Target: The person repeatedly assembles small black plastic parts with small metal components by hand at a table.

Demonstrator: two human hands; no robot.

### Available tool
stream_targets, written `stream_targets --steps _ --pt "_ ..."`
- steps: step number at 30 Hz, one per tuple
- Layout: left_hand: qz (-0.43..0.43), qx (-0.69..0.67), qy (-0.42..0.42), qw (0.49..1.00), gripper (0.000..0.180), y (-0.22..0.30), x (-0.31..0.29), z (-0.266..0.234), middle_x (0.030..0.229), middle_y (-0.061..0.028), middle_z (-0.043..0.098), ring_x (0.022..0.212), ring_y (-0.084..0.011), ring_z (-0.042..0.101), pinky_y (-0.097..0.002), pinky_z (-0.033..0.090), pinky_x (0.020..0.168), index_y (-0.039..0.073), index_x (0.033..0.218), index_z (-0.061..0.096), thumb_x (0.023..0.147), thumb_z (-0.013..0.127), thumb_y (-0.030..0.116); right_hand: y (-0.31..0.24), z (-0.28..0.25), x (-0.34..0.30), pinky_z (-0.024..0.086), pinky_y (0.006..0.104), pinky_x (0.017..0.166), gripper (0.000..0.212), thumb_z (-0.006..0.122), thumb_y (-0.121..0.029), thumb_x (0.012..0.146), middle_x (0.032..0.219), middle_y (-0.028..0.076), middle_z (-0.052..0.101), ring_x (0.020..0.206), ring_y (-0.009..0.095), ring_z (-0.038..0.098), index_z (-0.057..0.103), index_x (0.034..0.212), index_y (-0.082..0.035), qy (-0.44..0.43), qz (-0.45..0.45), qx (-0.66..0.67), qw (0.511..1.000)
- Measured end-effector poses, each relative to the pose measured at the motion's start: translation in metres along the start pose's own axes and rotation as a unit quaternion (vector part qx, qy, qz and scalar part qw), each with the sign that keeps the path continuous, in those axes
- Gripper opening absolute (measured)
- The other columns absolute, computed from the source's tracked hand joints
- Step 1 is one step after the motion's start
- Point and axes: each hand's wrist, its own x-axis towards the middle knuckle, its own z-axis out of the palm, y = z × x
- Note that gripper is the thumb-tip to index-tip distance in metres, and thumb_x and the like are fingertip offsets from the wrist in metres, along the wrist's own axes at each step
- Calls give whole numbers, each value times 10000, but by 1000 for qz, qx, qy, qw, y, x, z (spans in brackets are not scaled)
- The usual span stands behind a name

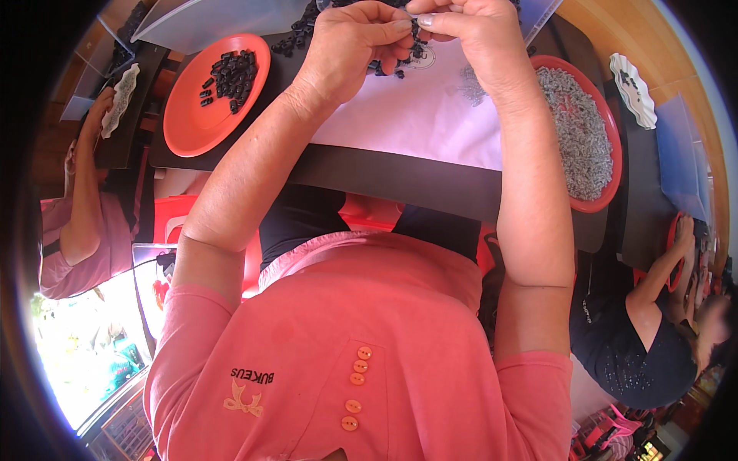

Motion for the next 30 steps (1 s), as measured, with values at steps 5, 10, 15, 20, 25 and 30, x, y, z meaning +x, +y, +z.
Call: stream_targets --steps 5,10,15,20,25,30 --pt "-5 9 15 1000 69 2 -3 1 718 -54 659 556 -100 585 -224 487 498 6 886 653 910 621 63 3 4 -1 503 246 702 98 624 47 815 826 77 685 740 135 634 679 894 27 9 1 9 1000" --pt "14 68 44 997 80 8 -9 4 713 -43 658 563 -86 581 -217 487 503 5 890 670 908 630 71 1 6 -2 501 244 699 100 617 49 814 819 76 687 740 129 631 683 886 27 14 -4 -21 1000" --pt "17 95 46 994 77 12 -12 6 713 -35 656 570 -78 575 -205 480 505 7 897 676 909 631 68 4 8 -1 503 244 696 109 609 64 806 808 74 688 738 127 632 685 874 26 26 -9 -42 999" --pt "15 111 52 992 68 12 -12 8 717 -30 654 573 -75 574 -203 476 504 10 902 676 909 627 57 7 7 -1 514 246 686 141 593 100 794 810 81 688 733 130 636 680 885 34 27 -28 -19 999" --pt "26 74 41 996 57 1 -5 4 714 -26 648 568 -71 566 -199 459 484 7 897 663 908 624 46 6 7 -2 516 245 688 151 587 111 790 817 81 687 739 132 638 676 885 35 21 -33 -17 999" --pt "55 76 29 995 41 -4 -3 5 714 -36 641 563 -74 556 -203 440 463 3 900 650 905 615 24 9 13 -2 517 243 691 160 574 116 795 826 72 684 754 128 637 670 887 28 40 -45 -40 997"
